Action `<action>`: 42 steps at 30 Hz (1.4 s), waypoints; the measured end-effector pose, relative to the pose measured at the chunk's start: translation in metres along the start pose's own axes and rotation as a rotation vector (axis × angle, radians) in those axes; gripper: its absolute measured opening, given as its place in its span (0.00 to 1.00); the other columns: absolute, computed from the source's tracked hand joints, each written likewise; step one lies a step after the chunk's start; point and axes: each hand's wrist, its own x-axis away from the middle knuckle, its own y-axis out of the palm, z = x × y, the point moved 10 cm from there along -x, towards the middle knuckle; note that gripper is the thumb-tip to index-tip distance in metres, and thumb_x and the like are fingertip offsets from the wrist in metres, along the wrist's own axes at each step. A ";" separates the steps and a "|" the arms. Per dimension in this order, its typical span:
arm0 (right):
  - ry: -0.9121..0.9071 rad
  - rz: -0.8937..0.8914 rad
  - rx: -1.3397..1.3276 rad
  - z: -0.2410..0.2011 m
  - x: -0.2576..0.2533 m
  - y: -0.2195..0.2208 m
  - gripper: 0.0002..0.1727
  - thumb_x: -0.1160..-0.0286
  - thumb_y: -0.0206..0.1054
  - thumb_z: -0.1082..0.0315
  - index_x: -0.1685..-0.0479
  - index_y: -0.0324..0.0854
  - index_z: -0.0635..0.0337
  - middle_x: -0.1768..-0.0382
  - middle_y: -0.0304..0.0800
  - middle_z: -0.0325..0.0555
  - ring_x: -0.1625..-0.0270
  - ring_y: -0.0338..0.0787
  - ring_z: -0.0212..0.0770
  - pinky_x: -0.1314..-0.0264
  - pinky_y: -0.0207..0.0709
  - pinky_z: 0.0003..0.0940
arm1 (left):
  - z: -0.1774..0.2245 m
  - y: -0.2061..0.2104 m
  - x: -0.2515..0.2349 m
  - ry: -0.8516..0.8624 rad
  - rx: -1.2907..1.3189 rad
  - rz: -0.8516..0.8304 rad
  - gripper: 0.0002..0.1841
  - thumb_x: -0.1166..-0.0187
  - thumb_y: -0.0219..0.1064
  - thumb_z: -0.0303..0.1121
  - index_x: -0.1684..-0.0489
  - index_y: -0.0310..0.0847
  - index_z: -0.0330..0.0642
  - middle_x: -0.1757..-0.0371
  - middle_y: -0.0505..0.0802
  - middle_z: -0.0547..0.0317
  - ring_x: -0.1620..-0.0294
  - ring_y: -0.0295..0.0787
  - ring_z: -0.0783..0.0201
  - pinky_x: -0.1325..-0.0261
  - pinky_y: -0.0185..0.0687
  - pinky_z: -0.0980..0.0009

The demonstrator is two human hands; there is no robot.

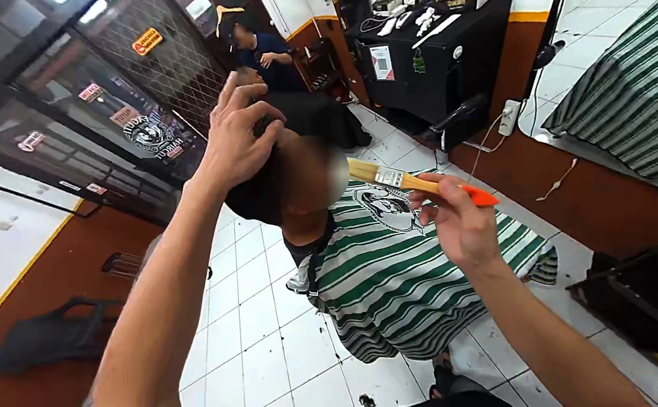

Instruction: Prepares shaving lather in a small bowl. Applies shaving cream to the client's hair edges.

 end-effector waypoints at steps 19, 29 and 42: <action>-0.038 0.017 -0.114 0.081 -0.060 0.042 0.17 0.11 0.52 0.69 0.42 0.86 0.66 0.58 0.97 0.45 0.60 0.96 0.33 0.67 0.87 0.25 | -0.004 0.053 -0.023 0.169 -0.051 -0.341 0.22 0.21 0.66 0.49 0.69 0.93 0.36 0.25 0.86 0.44 0.12 0.65 0.40 0.14 0.55 0.37; -0.069 0.021 -0.115 0.087 -0.066 0.049 0.17 0.11 0.51 0.70 0.42 0.86 0.68 0.59 0.97 0.46 0.61 0.95 0.33 0.67 0.87 0.25 | -0.007 0.037 -0.009 0.249 -0.035 -0.275 0.22 0.25 0.70 0.49 0.83 0.86 0.40 0.27 0.87 0.46 0.14 0.71 0.45 0.16 0.64 0.46; -0.153 -0.065 -0.034 0.088 -0.036 0.061 0.15 0.13 0.55 0.72 0.42 0.86 0.68 0.55 0.97 0.46 0.61 0.96 0.34 0.67 0.89 0.27 | -0.008 0.030 0.005 0.262 -0.059 -0.285 0.20 0.25 0.69 0.50 0.78 0.84 0.42 0.25 0.86 0.50 0.12 0.67 0.45 0.14 0.61 0.46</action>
